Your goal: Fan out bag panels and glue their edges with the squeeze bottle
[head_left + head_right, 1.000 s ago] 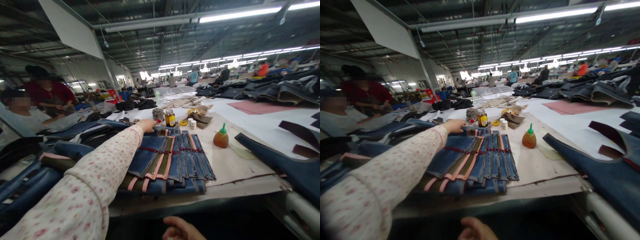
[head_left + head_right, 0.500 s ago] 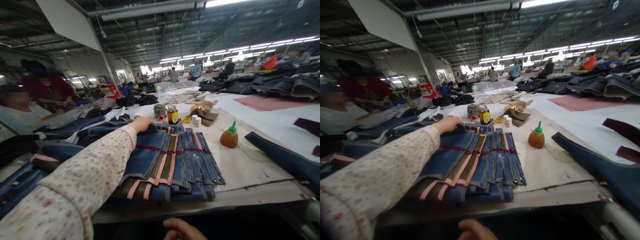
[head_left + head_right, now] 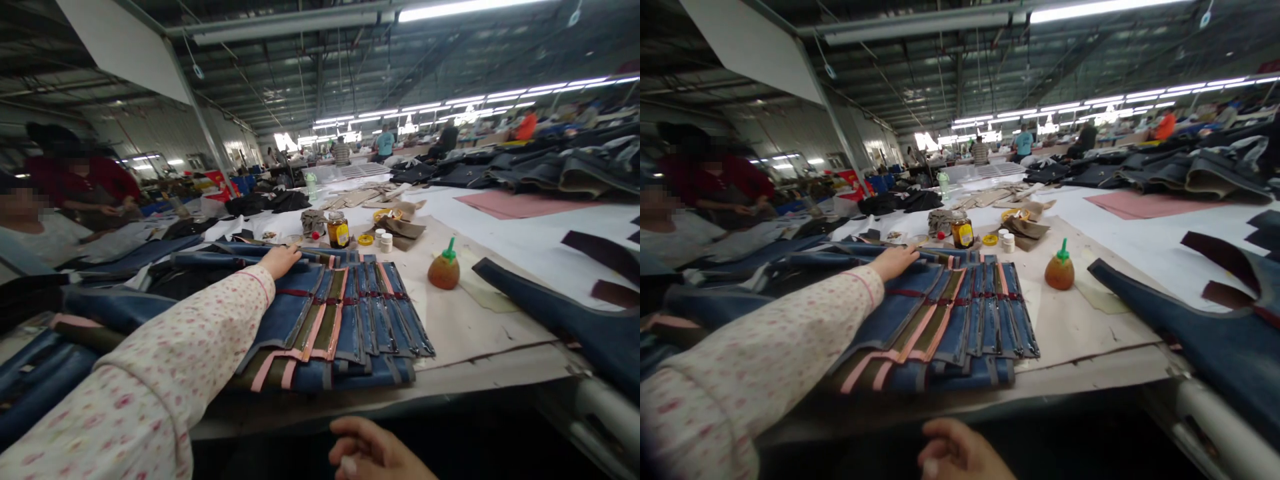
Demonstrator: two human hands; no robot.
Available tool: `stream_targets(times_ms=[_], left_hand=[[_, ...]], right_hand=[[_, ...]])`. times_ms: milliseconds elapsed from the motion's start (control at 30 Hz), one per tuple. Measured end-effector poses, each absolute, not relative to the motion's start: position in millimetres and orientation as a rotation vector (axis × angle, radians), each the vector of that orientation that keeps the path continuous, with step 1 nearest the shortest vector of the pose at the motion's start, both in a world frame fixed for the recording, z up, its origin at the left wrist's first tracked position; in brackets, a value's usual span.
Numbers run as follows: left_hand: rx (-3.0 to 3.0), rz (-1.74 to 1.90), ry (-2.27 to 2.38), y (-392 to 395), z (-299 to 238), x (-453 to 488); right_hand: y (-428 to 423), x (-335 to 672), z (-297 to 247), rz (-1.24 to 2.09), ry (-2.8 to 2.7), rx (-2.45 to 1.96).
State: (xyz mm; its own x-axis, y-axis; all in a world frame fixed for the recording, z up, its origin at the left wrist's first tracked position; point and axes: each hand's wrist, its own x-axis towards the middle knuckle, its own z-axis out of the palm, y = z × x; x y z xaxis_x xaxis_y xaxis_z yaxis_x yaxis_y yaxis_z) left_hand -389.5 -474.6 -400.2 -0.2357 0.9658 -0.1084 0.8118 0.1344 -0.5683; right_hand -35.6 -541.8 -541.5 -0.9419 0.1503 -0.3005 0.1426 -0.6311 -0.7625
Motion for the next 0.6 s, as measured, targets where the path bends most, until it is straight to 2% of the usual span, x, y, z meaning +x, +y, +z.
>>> stream_targets(times_ms=[233, 600], left_hand=[[-1.771, 0.871, -2.281, -484, -335, -383], [-1.672, 0.854, -2.393, -562, -260, -362]], right_hand=[[-534, -29, -511, 2.486, -1.072, -0.816], [-538, -33, -494, 2.435, -0.902, -0.768]])
